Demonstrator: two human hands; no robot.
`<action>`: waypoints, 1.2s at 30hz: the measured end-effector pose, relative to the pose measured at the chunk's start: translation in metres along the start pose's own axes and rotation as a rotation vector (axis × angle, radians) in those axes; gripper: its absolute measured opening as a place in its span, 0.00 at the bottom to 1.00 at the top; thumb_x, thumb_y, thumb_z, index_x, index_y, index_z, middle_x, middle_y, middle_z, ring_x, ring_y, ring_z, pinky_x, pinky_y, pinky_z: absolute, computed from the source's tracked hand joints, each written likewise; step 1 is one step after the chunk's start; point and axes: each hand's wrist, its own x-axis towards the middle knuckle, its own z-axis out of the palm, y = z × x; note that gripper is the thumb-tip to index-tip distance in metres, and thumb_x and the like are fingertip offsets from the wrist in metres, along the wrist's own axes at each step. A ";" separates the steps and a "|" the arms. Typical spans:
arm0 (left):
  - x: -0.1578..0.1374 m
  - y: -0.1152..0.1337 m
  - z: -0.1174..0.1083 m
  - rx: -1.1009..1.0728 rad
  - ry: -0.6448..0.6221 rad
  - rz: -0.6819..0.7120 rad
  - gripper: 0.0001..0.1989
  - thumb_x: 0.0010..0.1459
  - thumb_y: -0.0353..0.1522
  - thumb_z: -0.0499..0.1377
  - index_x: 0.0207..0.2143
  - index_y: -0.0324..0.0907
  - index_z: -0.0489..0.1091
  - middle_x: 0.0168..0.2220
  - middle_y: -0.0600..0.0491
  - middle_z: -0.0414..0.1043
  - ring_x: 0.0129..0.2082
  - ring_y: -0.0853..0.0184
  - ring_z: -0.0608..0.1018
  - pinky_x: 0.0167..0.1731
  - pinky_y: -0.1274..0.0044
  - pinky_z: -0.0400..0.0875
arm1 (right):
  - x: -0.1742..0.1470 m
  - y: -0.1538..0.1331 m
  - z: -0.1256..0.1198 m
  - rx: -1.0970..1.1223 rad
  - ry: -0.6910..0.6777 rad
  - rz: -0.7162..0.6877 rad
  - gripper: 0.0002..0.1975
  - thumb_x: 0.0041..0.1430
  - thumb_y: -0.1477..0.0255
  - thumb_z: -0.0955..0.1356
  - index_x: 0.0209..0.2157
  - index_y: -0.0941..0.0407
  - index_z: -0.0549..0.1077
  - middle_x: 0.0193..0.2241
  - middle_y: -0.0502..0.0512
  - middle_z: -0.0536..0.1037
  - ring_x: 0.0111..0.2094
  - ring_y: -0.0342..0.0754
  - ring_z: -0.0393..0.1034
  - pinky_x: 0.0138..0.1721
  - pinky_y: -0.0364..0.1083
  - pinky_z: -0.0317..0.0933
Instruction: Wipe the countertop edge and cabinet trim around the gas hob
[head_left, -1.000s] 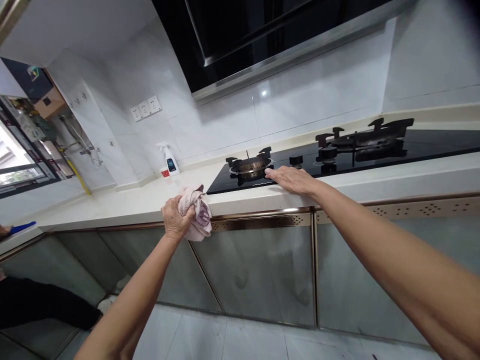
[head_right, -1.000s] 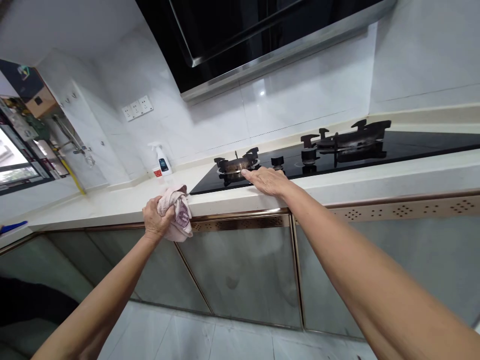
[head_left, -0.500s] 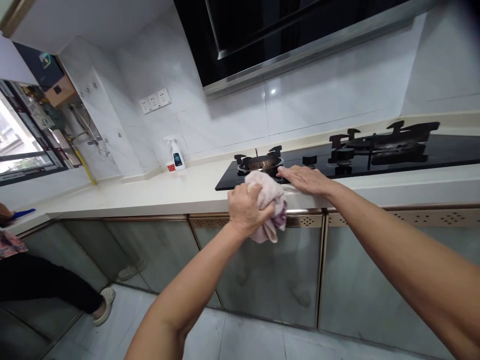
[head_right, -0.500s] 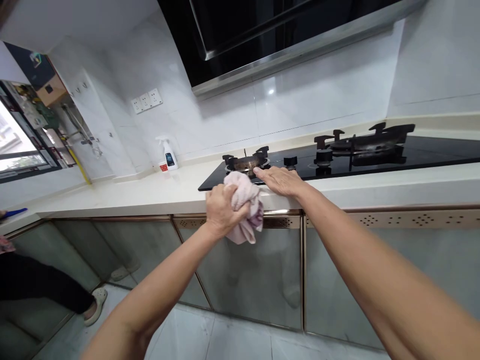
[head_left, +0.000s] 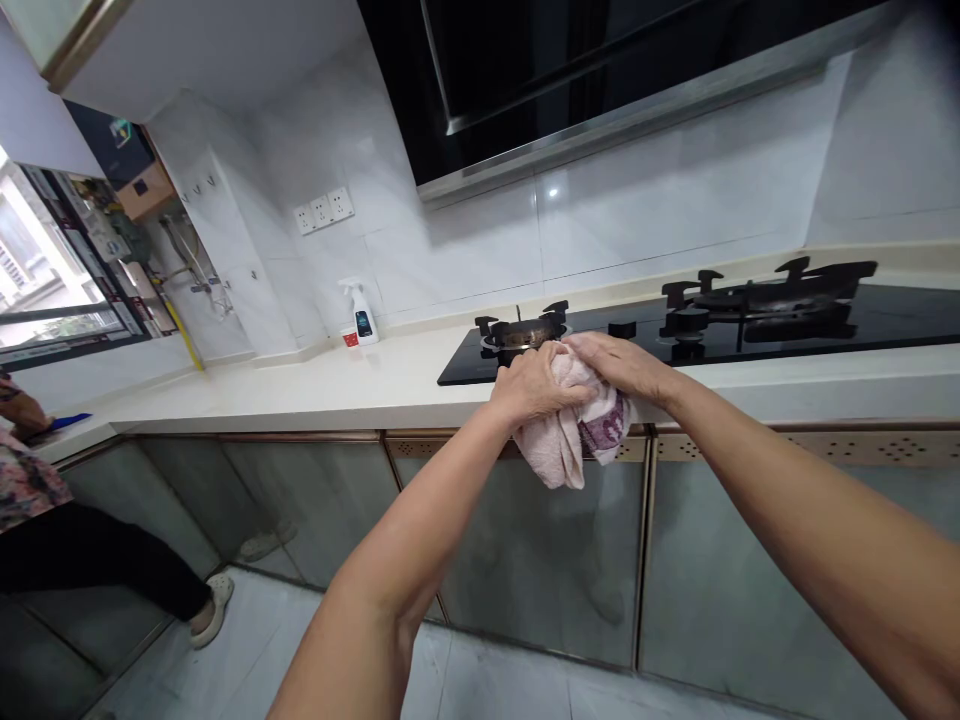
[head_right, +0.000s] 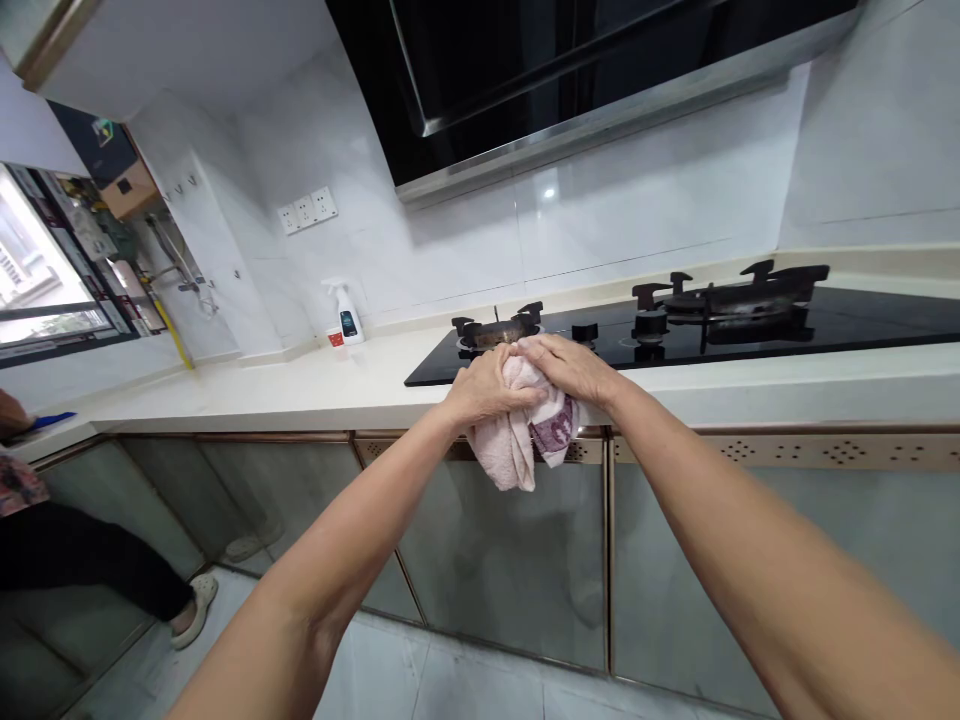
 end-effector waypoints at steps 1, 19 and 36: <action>0.002 -0.001 0.000 -0.011 -0.018 0.001 0.34 0.53 0.56 0.60 0.56 0.49 0.63 0.56 0.49 0.73 0.55 0.52 0.74 0.50 0.64 0.70 | 0.000 0.000 0.000 -0.006 -0.008 0.024 0.33 0.65 0.43 0.55 0.51 0.49 0.76 0.55 0.56 0.78 0.58 0.60 0.69 0.61 0.58 0.60; 0.007 -0.067 -0.014 0.124 -0.011 0.028 0.36 0.65 0.59 0.41 0.41 0.45 0.78 0.45 0.46 0.79 0.49 0.57 0.77 0.51 0.67 0.69 | 0.004 0.004 -0.001 -0.020 0.063 0.078 0.24 0.59 0.49 0.63 0.42 0.54 0.75 0.44 0.61 0.76 0.45 0.56 0.70 0.47 0.54 0.67; 0.007 -0.075 -0.005 0.075 0.109 -0.026 0.25 0.70 0.42 0.43 0.37 0.43 0.79 0.42 0.48 0.81 0.45 0.59 0.79 0.47 0.71 0.70 | 0.003 -0.082 0.030 -0.555 -0.070 -0.052 0.29 0.68 0.49 0.55 0.58 0.49 0.73 0.50 0.65 0.77 0.52 0.67 0.67 0.51 0.68 0.60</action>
